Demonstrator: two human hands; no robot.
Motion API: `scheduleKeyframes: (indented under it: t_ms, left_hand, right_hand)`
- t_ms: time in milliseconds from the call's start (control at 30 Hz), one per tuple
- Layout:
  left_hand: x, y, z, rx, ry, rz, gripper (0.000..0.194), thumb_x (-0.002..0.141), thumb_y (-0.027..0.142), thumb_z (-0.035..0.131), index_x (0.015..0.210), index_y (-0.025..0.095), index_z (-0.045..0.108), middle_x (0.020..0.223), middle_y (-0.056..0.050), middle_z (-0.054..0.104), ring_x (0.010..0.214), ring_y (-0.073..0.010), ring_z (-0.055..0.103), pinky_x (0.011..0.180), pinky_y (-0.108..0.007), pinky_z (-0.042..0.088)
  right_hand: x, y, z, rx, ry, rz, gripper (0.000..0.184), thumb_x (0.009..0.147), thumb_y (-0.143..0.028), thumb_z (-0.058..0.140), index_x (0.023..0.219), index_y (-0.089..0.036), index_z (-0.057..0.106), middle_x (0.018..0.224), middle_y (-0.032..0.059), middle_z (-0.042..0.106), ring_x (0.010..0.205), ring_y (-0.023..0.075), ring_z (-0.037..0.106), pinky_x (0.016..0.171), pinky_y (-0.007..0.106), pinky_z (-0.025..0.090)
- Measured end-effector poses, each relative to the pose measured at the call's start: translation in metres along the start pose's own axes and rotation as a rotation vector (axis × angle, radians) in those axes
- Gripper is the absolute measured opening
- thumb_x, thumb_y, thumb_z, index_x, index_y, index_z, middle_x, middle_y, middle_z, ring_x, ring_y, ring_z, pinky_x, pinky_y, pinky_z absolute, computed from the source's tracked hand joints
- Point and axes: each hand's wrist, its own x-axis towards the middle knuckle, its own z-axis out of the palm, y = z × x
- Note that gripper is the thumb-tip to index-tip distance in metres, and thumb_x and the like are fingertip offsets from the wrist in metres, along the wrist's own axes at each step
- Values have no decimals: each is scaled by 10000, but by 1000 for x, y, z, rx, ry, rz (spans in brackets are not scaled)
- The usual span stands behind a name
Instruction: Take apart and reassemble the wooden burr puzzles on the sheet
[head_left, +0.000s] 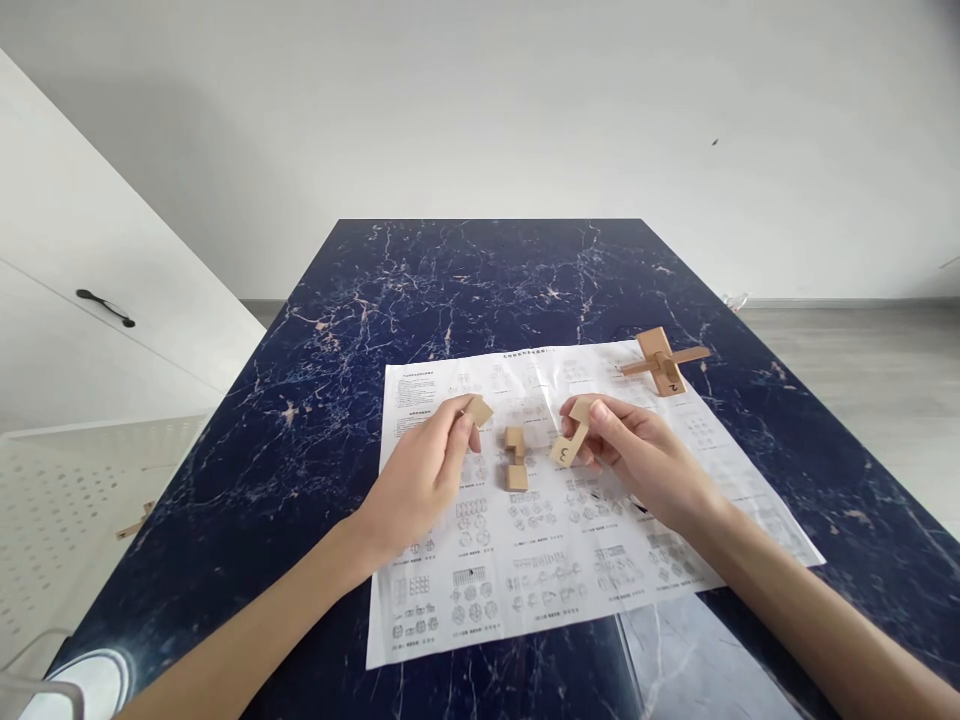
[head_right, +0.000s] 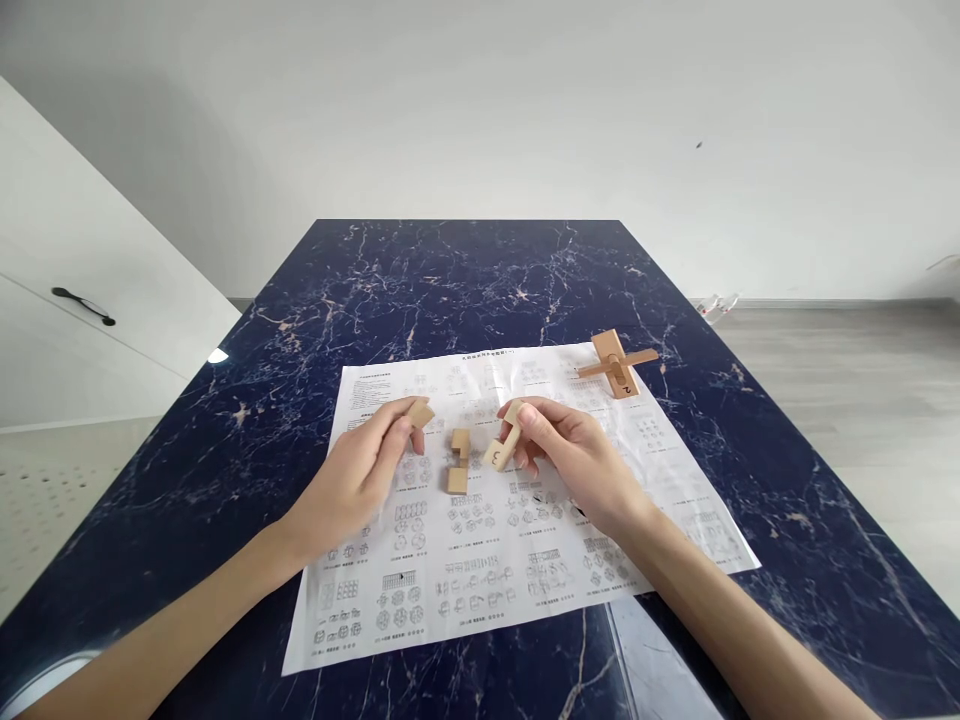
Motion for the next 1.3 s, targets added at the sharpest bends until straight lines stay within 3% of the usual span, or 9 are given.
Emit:
scheduleKeyframes:
  t_ms: [100, 267, 400, 500, 633, 733, 933, 1067, 1300]
  left_hand:
    - [-1, -9, 6, 245, 7, 165, 327, 1144, 339, 437, 1414, 235, 588, 1197, -85, 710, 1113, -284, 659, 1001, -469, 521]
    - [-2, -14, 11, 477, 74, 299, 393, 1128, 294, 451, 1512, 233, 507, 1509, -150, 543, 1438, -354, 477, 1173, -595, 452]
    - [-4, -7, 9, 485, -94, 381, 615, 1071, 484, 608, 1594, 238, 396, 1635, -147, 477, 1582, -376, 321, 1274, -630, 334]
    - [-5, -5, 10, 493, -185, 416, 762, 1006, 583, 685, 1620, 251, 380, 1647, -143, 494, 1603, -402, 292, 1284, -668, 285]
    - [-5, -5, 12, 460, -201, 454, 640, 1007, 492, 724, 1553, 270, 477, 1527, -122, 620, 1569, -391, 364, 1266, -662, 311]
    - [-6, -5, 12, 403, -184, 461, 628, 967, 420, 793, 1499, 267, 497, 1503, -125, 618, 1521, -382, 434, 1240, -632, 383]
    - [-10, -3, 11, 161, -86, 363, 701, 961, 302, 797, 1540, 354, 404, 1515, -97, 558, 1404, -330, 576, 1152, -552, 543]
    - [-11, -1, 11, 122, -13, 404, 658, 949, 238, 795, 1502, 341, 453, 1471, -93, 559, 1349, -309, 607, 1113, -498, 587]
    - [-11, 0, 9, 144, -61, 459, 690, 917, 160, 799, 1493, 349, 469, 1417, -86, 542, 1328, -299, 599, 1077, -477, 609]
  right_hand:
    - [1, 5, -3, -19, 30, 4, 409, 1047, -621, 594, 1085, -242, 743, 815, 22, 626, 661, 172, 501, 632, 333, 435]
    - [2, 8, -6, -14, 46, 13, 396, 1044, -629, 604, 1118, -269, 750, 807, 3, 597, 668, 163, 493, 643, 321, 423]
    - [3, 7, -5, -33, 46, -1, 407, 1041, -639, 599, 1112, -267, 747, 817, 9, 597, 671, 168, 502, 629, 318, 431]
    - [3, 8, -5, -45, 42, 0, 424, 1041, -654, 584, 1122, -267, 738, 815, 14, 596, 682, 178, 525, 632, 324, 442]
    - [2, 4, -4, -35, 50, 4, 425, 1024, -660, 607, 1124, -269, 739, 807, 10, 579, 692, 183, 528, 631, 325, 447]
    - [0, -1, -2, 6, 34, 11, 405, 1005, -641, 658, 1106, -258, 741, 752, -11, 543, 645, 161, 472, 598, 308, 415]
    - [-5, -9, 2, 29, -228, 16, 339, 1045, -557, 652, 1147, -238, 700, 737, -2, 640, 607, 157, 539, 580, 316, 433]
    - [-6, -11, 7, 24, -374, -42, 275, 1043, -485, 692, 1161, -239, 653, 715, -10, 692, 594, 151, 597, 559, 296, 448]
    - [-6, -9, 9, 19, -346, -78, 268, 980, -463, 779, 1145, -262, 712, 876, 17, 723, 641, 149, 638, 571, 305, 505]
